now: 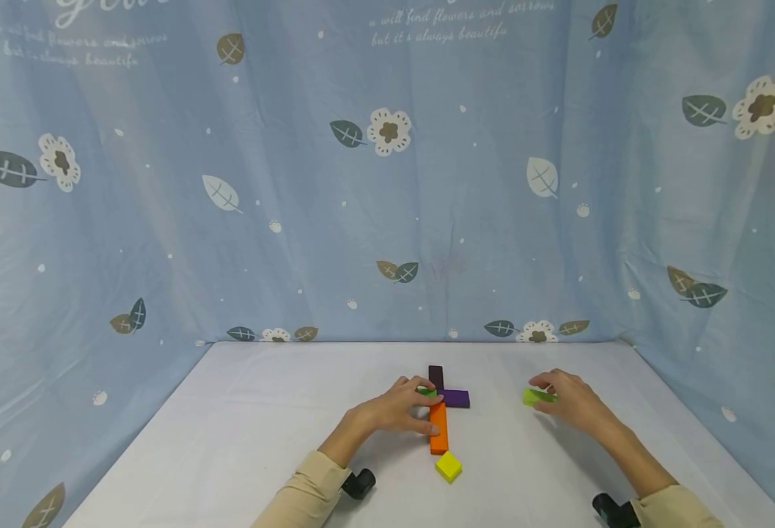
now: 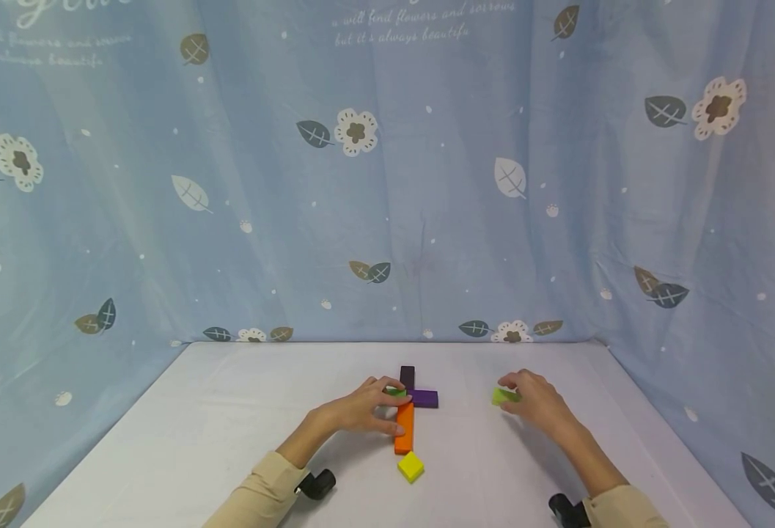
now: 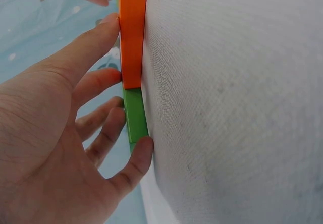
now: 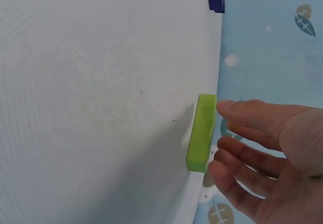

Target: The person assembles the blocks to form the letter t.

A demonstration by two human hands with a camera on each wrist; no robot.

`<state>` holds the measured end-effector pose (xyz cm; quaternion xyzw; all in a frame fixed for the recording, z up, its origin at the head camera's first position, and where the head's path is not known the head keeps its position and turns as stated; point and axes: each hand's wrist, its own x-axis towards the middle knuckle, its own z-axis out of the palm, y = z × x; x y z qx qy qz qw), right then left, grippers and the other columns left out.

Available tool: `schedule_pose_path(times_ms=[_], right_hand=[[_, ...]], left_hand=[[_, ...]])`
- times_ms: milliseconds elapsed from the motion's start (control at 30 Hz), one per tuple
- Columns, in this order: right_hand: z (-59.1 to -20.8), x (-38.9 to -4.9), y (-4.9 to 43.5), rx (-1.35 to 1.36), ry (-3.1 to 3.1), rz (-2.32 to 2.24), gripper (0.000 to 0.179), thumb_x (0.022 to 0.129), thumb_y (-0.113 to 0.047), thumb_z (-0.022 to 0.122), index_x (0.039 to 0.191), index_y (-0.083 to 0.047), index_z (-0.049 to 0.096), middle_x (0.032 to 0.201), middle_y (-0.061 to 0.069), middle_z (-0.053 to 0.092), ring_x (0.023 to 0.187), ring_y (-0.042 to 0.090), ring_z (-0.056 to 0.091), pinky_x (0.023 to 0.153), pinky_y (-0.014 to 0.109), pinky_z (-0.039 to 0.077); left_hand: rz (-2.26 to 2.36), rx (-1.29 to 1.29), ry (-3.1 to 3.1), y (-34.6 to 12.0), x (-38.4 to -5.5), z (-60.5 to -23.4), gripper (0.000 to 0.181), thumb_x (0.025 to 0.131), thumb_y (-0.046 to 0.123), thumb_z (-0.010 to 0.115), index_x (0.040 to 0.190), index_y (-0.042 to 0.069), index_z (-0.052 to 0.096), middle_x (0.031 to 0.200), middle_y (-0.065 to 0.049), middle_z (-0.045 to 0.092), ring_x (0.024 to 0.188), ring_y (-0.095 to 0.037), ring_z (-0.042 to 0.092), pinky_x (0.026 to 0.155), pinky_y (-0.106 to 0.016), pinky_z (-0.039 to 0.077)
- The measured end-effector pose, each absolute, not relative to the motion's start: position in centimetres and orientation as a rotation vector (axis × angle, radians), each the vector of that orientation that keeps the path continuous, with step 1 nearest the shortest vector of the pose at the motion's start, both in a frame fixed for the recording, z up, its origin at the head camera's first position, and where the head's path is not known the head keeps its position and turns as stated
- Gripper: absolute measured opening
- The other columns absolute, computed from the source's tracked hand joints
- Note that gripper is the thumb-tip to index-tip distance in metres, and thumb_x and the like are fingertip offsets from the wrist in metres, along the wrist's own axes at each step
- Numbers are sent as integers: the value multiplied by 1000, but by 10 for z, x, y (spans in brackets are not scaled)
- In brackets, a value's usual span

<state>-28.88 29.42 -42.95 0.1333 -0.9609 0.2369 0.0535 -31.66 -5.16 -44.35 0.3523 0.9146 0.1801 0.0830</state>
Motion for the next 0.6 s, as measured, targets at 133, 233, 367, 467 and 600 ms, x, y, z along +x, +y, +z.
schedule_pose_path(times_ms=[133,233,367,467,600], right_hand=[[-432,-291,295,388,-2922,735,36,79,-6,77,112,3,68,105,14,68,95,32,65,79,45,55],[-434,-292,294,375,-2926,724,33,79,-5,77,111,4,69,104,14,68,93,30,65,78,44,55],[-436,-295,293,366,-2928,685,31,79,-4,77,108,4,70,101,13,69,91,29,65,78,44,54],[-437,-295,292,345,-2937,668,32,78,-4,77,108,4,70,100,14,69,92,29,65,80,46,54],[-438,-296,290,315,-2951,648,32,78,-3,76,109,6,70,102,16,69,94,31,65,84,49,53]], left_hand=[[537,1053,2730,-52,-318,-445,65,86,52,70,142,24,53,151,2,40,127,-19,38,103,-33,42],[539,1050,2727,-52,-318,-445,65,86,52,69,142,24,53,151,2,40,128,-19,38,103,-34,42],[546,1044,2726,-52,-318,-445,65,86,52,70,142,24,53,151,3,40,127,-19,38,103,-33,42],[552,1049,2723,-52,-318,-445,65,86,52,70,142,23,53,151,2,40,127,-19,38,102,-32,42],[556,1054,2721,-52,-318,-445,65,86,51,70,142,23,54,151,2,40,127,-19,38,102,-32,42]])
